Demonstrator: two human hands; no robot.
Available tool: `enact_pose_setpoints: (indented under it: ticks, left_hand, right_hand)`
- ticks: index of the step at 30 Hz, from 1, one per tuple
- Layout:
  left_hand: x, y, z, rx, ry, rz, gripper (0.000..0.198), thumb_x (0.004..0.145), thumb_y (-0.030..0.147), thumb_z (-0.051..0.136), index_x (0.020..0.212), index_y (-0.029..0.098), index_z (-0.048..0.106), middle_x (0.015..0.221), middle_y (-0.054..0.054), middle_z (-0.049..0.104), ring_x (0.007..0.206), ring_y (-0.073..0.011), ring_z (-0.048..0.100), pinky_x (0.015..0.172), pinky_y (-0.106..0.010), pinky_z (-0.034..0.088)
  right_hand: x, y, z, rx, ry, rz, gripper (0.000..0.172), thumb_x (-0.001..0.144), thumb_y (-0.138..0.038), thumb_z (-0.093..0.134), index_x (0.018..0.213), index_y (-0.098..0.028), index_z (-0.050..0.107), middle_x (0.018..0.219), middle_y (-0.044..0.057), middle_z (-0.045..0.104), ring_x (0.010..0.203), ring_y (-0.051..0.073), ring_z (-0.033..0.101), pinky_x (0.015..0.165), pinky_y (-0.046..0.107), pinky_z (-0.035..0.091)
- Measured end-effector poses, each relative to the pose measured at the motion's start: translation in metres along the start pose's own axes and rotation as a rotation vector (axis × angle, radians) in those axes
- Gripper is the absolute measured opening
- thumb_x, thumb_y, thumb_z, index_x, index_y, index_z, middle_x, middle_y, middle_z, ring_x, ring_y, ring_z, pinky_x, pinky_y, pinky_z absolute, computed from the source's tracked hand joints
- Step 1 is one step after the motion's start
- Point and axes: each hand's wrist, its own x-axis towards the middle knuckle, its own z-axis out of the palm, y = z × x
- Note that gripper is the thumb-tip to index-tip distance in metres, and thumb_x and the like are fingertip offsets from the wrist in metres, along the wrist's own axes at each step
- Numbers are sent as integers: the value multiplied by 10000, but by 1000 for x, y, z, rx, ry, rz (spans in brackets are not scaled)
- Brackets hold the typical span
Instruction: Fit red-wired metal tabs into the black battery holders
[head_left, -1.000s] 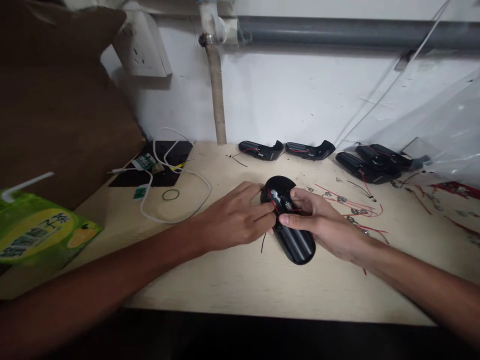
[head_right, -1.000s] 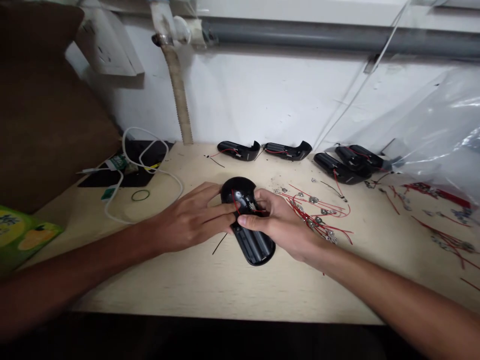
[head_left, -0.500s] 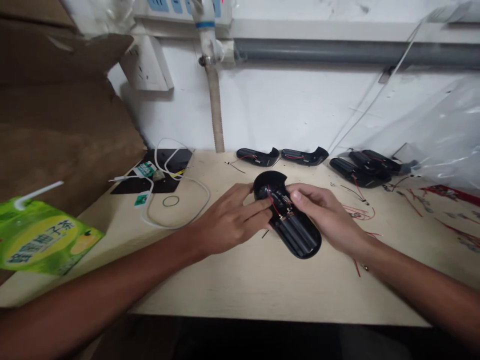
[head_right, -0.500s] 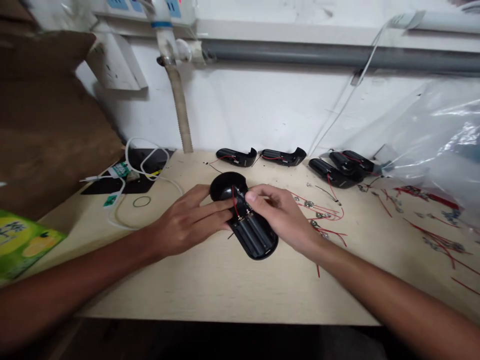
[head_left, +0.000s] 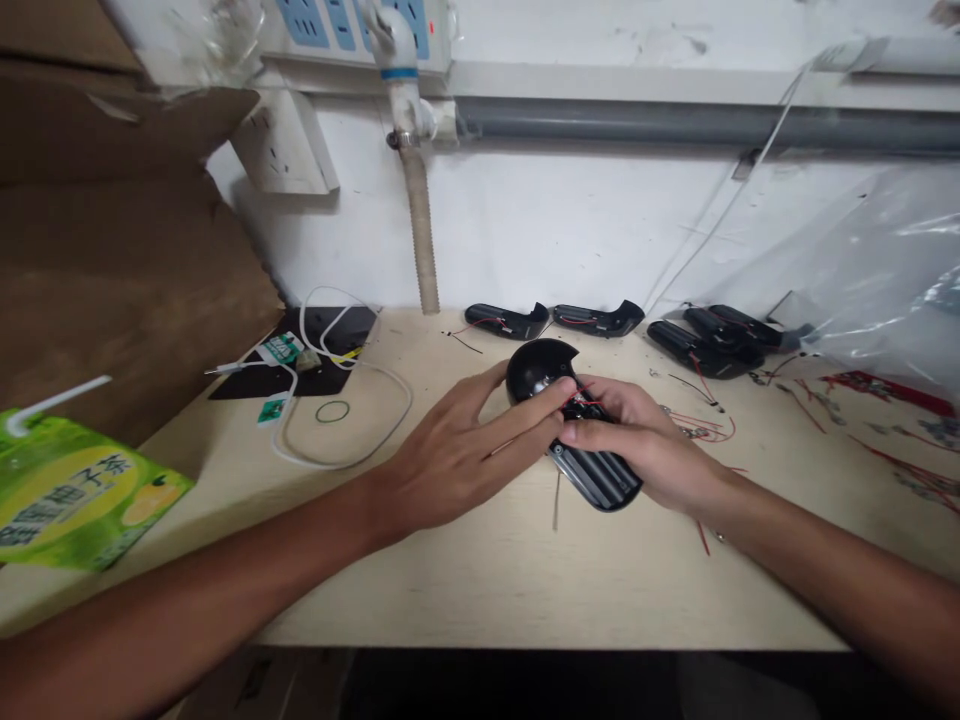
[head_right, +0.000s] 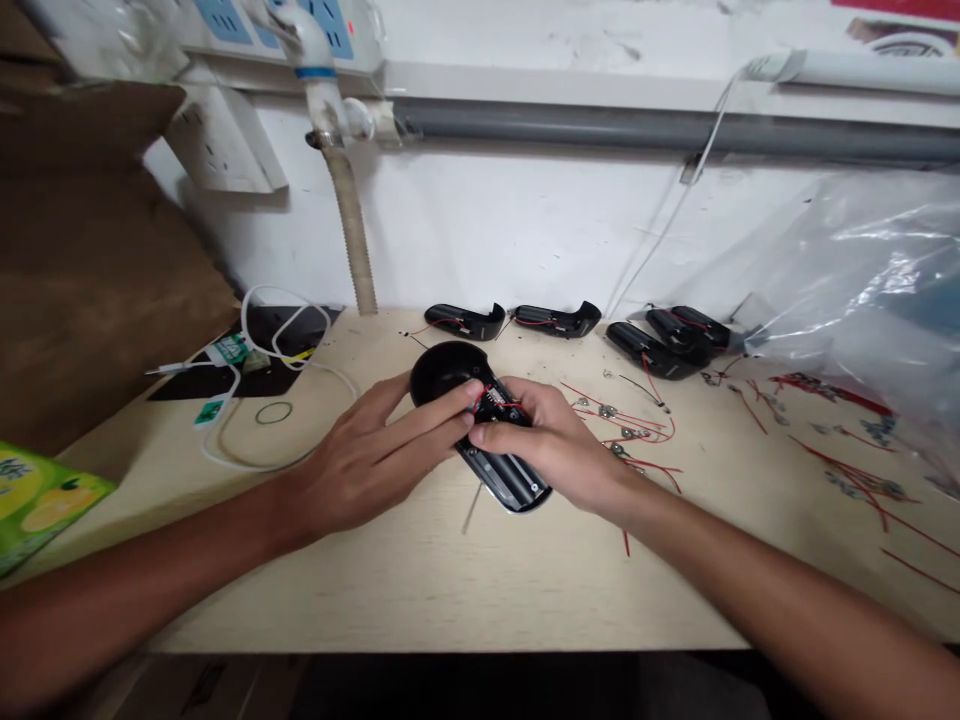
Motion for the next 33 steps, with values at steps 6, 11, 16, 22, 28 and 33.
enact_pose_setpoints:
  ticks: [6, 11, 16, 22, 28, 33]
  left_hand:
    - [4, 0, -8, -184, 235, -186, 303, 826, 104, 579, 1115, 188, 544, 1275, -120, 512, 1245, -273, 495, 1006, -495, 501]
    - [-1, -1, -9, -298, 301, -491, 233, 885, 172, 509, 1105, 238, 543, 1215, -86, 526, 1132, -233, 552, 903, -437, 557]
    - [-1, 0, -7, -330, 279, -512, 136, 896, 161, 500, 992, 220, 575, 1091, -71, 564, 1055, -204, 570, 890, -414, 546]
    - [0, 2, -5, -409, 166, -453, 150, 864, 66, 517, 924, 176, 600, 1039, -81, 568, 1003, -185, 578, 841, -362, 518]
    - [-4, 0, 1, -449, 59, -480, 133, 859, 73, 520, 908, 162, 606, 1043, -88, 573, 988, -177, 564, 854, -354, 495]
    - [-6, 1, 4, -483, -7, -507, 148, 868, 74, 490, 893, 166, 605, 1046, -80, 564, 1016, -172, 549, 885, -344, 486]
  right_hand:
    - [-1, 1, -4, -114, 22, -18, 223, 705, -241, 714, 863, -152, 585, 710, -16, 524, 633, 111, 495, 539, 223, 379]
    - [-6, -11, -10, -345, -261, 89, 231, 729, -287, 707, 888, -149, 614, 760, 2, 592, 689, 131, 560, 551, 213, 424]
    - [-20, -33, -9, -715, -847, 74, 286, 739, -281, 746, 998, -172, 693, 831, 24, 697, 708, 142, 634, 584, 200, 469]
    - [-32, -41, 8, -903, -1171, 16, 674, 578, 4, 798, 1217, -115, 620, 997, 93, 744, 855, 198, 708, 751, 208, 511]
    - [-32, -42, 10, -797, -1135, 26, 642, 600, 81, 720, 1210, -94, 624, 981, 86, 750, 883, 185, 709, 800, 207, 519]
    - [-31, -43, 4, -794, -1114, 24, 612, 645, 61, 708, 1230, -97, 616, 1059, 109, 728, 948, 190, 689, 868, 232, 512]
